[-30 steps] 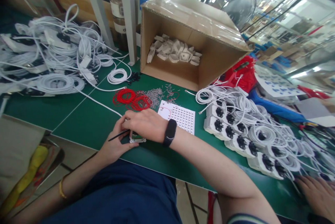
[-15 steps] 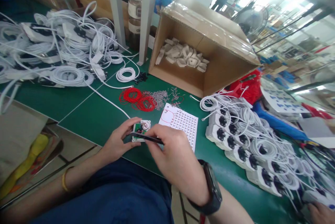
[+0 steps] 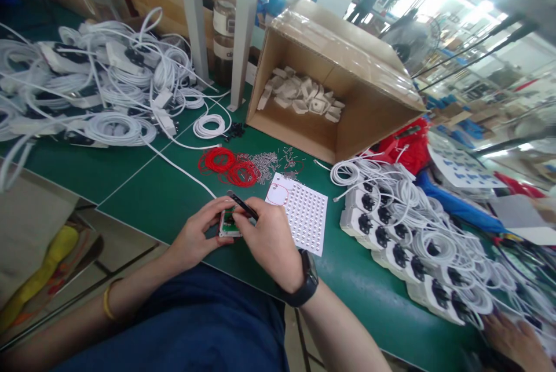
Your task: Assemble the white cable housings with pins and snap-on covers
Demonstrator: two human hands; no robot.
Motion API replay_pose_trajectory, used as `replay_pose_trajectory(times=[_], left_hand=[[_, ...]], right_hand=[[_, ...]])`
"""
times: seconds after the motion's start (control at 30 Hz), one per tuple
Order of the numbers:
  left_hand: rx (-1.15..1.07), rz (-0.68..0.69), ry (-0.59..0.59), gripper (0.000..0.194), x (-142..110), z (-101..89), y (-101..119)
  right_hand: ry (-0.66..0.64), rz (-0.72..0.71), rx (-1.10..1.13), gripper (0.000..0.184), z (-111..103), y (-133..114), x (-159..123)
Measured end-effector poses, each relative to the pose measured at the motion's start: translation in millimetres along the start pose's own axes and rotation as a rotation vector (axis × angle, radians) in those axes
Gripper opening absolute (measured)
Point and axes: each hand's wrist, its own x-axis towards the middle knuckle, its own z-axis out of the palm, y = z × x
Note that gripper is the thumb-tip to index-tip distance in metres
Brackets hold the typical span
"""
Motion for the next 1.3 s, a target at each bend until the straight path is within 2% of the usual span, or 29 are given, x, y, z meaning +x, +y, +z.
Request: replay_pose_trajectory(times=[0.2,0.43,0.57,0.67,0.9,1.07,1.3], left_hand=[[-0.016,-0.008,-0.004,0.058,-1,-0.1,-2],[-0.023,-0.004,-0.015,0.056,-1,-0.9,0],[0.004,-0.016,-0.02,0.053,-1,-2.0,0],[-0.016,-0.039,-0.033,0.049,-1,-0.8,0],[-0.293,-0.201,0.064,0.082,-2,7.5,3],[-0.288,-0.209,0.088,0.072,-1,8.7,3],[-0.28,-0.185,0.086,0.067,-2,10.2,0]], right_hand=[[0.023,0.016,-0.011,0.006,-7,0,0],[0.097,-0.115,-0.047,0.006,1,28,7],[-0.015,-0.084,0.122,0.006,-3,45,22],[-0.127,-0.058,0.15,0.006,-5,49,36],[-0.29,-0.242,-0.042,0.008,-12,39,49],[-0.274,-0.36,-0.225,0.017,-14,32,47],[-0.298,-0.395,-0.591,0.012,-9,13,51]])
